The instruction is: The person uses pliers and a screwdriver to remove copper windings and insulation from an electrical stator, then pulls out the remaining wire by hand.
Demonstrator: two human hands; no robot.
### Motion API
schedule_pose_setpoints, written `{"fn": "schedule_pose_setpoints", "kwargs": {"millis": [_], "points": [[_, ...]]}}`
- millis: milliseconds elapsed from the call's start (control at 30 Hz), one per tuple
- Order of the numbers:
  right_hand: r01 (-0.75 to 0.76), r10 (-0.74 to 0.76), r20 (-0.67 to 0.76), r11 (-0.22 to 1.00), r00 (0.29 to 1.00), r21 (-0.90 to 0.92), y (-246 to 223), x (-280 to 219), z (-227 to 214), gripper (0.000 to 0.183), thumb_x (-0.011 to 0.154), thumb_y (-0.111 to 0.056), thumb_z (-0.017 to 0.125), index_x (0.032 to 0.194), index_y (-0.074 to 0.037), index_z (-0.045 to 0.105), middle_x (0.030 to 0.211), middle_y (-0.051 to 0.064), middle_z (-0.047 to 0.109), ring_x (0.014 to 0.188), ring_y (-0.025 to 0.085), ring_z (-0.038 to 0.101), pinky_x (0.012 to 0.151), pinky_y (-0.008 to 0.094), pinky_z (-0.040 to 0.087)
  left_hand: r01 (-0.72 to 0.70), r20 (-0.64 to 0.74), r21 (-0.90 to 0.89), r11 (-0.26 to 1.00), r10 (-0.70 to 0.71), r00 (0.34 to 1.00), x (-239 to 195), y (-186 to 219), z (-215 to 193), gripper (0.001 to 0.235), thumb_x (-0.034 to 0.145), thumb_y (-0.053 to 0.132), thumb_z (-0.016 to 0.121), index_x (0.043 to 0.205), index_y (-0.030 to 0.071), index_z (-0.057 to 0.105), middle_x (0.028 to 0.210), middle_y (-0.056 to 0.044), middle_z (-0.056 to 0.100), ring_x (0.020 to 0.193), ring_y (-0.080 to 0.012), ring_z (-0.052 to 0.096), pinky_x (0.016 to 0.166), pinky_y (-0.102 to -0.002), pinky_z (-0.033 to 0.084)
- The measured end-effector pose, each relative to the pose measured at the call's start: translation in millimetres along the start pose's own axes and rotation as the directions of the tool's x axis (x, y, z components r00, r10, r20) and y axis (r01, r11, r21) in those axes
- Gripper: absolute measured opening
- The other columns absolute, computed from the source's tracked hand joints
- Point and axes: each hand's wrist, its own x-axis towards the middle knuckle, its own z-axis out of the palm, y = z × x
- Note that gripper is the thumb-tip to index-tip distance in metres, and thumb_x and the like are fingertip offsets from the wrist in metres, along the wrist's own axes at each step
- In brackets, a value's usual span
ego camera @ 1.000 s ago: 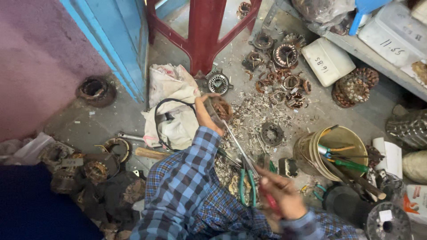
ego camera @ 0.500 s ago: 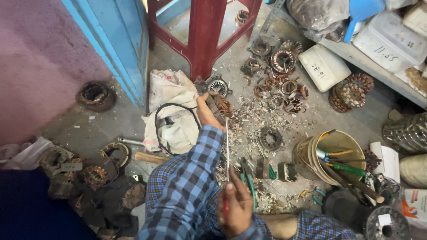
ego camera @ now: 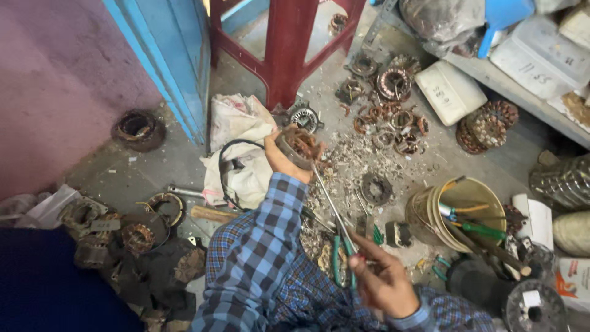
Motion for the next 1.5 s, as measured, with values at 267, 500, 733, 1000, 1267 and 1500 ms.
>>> {"fn": "schedule_pose_setpoints", "kwargs": {"millis": [267,500,733,1000,1267,1500], "points": [[-0.146,0.146,-0.031,0.989,0.989,0.011,-14.6,-7.2,-16.2,0.05,0.091,-0.011,0.066,0.141,-0.01,0.063,0.06,0.008,0.066,0.032,0.013,0.052,0.03,0.029,0.038,0.003,-0.004,0.06,0.998,-0.003,1.0,-4.8,-4.0,-3.0,0.034,0.086,0.046,0.054,0.092,0.015,0.067,0.084,-0.009,0.068,0.072,-0.0288,0.064,0.068,-0.054,0.058],[-0.062,0.062,-0.01,0.998,0.998,0.009,-8.3,3.8,-22.8,0.047,0.093,-0.011,0.066,0.14,-0.008,0.064,0.063,0.009,0.068,0.035,0.012,0.055,0.031,0.028,0.041,-0.057,0.119,0.141,0.988,0.04,0.992,-8.1,-13.7,-0.6,0.033,0.09,0.041,0.054,0.093,0.011,0.066,0.084,-0.011,0.067,0.069,-0.0285,0.065,0.064,-0.052,0.059],[0.026,-0.018,-0.075,0.993,0.997,0.111,-0.4,9.9,-8.2,0.048,0.093,-0.007,0.068,0.14,0.001,0.065,0.069,0.005,0.067,0.046,0.008,0.049,0.038,0.027,0.039,-0.158,0.228,0.185,0.97,0.114,0.967,0.8,-18.1,-1.7,0.028,0.091,0.034,0.051,0.093,0.008,0.063,0.085,-0.012,0.068,0.063,-0.0304,0.066,0.058,-0.048,0.06],[0.174,-0.065,-0.287,0.911,0.956,0.374,35.7,27.0,100.5,0.05,0.094,-0.008,0.065,0.143,0.0,0.059,0.065,0.004,0.062,0.041,0.008,0.047,0.036,0.025,0.037,-0.388,0.214,0.173,0.905,0.35,0.912,21.5,-14.2,-8.3,0.034,0.092,0.041,0.05,0.097,0.012,0.066,0.079,-0.011,0.066,0.061,-0.0302,0.065,0.055,-0.046,0.055],[0.185,-0.083,-0.275,0.912,0.958,0.367,38.9,40.2,116.9,0.05,0.091,-0.007,0.065,0.141,-0.001,0.058,0.074,0.006,0.068,0.044,0.009,0.052,0.038,0.027,0.043,-0.348,0.22,0.082,0.934,0.323,0.92,2.8,5.9,14.2,0.044,0.09,0.052,0.047,0.098,0.015,0.068,0.08,-0.01,0.067,0.068,-0.0322,0.066,0.061,-0.053,0.056],[0.217,-0.211,-0.127,0.975,0.969,0.041,61.2,26.2,-13.4,0.046,0.095,-0.006,0.068,0.14,-0.001,0.065,0.067,0.003,0.064,0.047,0.007,0.049,0.041,0.024,0.039,0.349,0.109,0.112,0.93,-0.361,0.926,-38.8,2.6,23.8,0.062,0.087,0.068,0.042,0.104,0.015,0.07,0.088,-0.015,0.071,0.084,-0.0399,0.068,0.077,-0.063,0.055]]}}
